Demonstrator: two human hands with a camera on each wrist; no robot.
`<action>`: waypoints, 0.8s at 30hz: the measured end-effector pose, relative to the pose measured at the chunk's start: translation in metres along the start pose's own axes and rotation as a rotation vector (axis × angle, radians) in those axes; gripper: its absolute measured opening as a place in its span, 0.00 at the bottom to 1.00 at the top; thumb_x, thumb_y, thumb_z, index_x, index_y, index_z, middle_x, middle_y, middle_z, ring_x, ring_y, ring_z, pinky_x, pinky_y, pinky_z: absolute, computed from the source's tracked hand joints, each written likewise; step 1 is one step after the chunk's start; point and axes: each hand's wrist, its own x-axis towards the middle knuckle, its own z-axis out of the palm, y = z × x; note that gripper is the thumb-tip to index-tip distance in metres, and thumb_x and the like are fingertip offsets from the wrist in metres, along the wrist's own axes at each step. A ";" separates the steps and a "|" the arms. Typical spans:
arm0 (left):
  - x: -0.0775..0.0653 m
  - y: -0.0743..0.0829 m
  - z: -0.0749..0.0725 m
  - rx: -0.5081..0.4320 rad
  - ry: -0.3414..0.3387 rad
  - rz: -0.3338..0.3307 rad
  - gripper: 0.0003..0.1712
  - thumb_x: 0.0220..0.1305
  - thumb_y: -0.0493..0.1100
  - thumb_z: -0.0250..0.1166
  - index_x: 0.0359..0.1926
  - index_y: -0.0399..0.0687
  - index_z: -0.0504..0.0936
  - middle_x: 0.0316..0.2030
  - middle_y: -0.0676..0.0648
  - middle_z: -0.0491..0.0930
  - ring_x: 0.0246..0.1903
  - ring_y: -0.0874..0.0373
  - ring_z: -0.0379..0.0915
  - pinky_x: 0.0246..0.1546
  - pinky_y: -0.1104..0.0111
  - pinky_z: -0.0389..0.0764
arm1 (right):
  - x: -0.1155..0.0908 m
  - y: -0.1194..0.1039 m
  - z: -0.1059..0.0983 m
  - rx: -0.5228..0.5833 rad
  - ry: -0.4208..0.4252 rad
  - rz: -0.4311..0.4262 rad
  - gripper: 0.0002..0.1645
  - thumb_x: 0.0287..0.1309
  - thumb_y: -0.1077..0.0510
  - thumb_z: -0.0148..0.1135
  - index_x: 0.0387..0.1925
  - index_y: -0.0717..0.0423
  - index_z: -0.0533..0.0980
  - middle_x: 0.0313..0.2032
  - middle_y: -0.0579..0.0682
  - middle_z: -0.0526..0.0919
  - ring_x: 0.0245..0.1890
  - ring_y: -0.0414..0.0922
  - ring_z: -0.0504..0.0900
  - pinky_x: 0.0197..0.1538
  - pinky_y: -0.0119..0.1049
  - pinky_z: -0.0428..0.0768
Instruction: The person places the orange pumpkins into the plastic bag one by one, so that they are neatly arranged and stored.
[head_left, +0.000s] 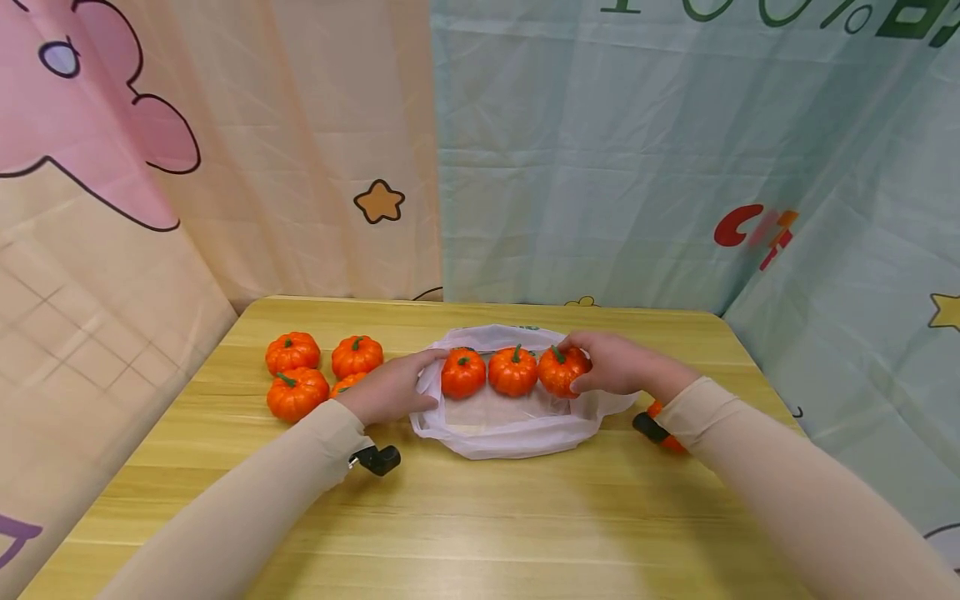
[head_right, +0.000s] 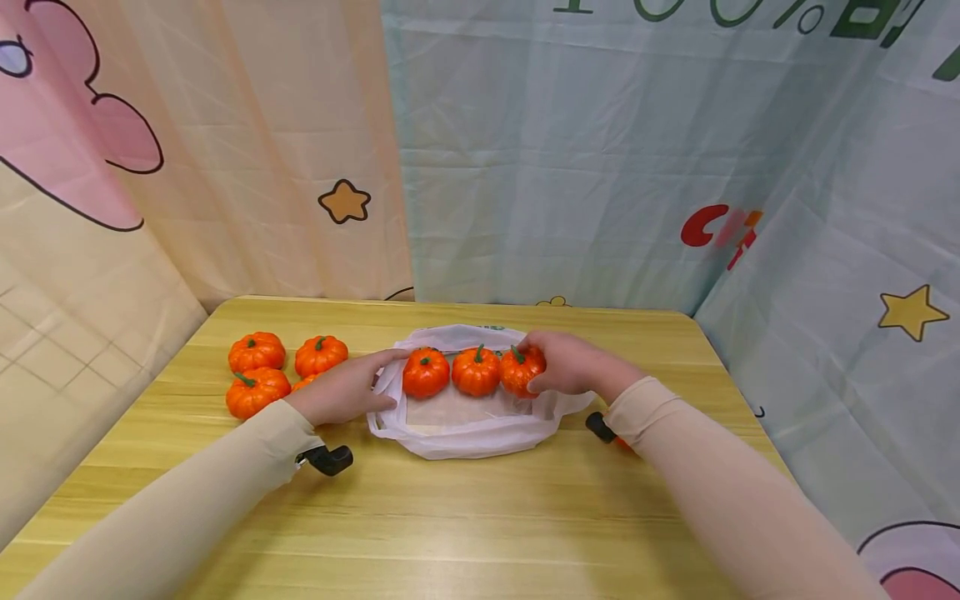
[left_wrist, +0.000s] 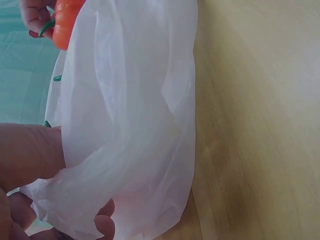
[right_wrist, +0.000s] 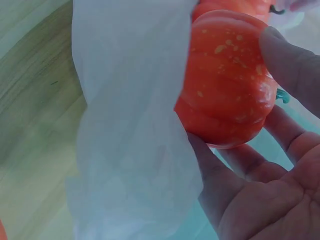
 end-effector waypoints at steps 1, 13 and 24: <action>0.000 0.000 0.000 0.003 0.001 0.004 0.47 0.64 0.44 0.76 0.80 0.59 0.65 0.74 0.42 0.72 0.55 0.47 0.75 0.64 0.53 0.79 | 0.002 0.001 0.001 0.001 -0.006 0.006 0.36 0.62 0.58 0.74 0.69 0.59 0.73 0.68 0.63 0.77 0.65 0.61 0.76 0.70 0.60 0.76; 0.000 -0.001 0.000 0.005 0.001 0.018 0.46 0.65 0.44 0.75 0.80 0.60 0.65 0.74 0.42 0.72 0.63 0.46 0.75 0.71 0.49 0.75 | 0.017 0.010 0.005 0.029 0.015 0.062 0.39 0.59 0.60 0.74 0.70 0.59 0.71 0.68 0.65 0.76 0.65 0.62 0.76 0.73 0.61 0.72; 0.000 0.000 0.001 0.005 0.000 0.017 0.46 0.65 0.44 0.75 0.80 0.59 0.65 0.75 0.43 0.71 0.64 0.45 0.75 0.71 0.49 0.75 | 0.029 0.016 0.021 0.064 0.027 0.084 0.38 0.60 0.61 0.73 0.70 0.61 0.70 0.68 0.65 0.74 0.66 0.62 0.74 0.73 0.61 0.72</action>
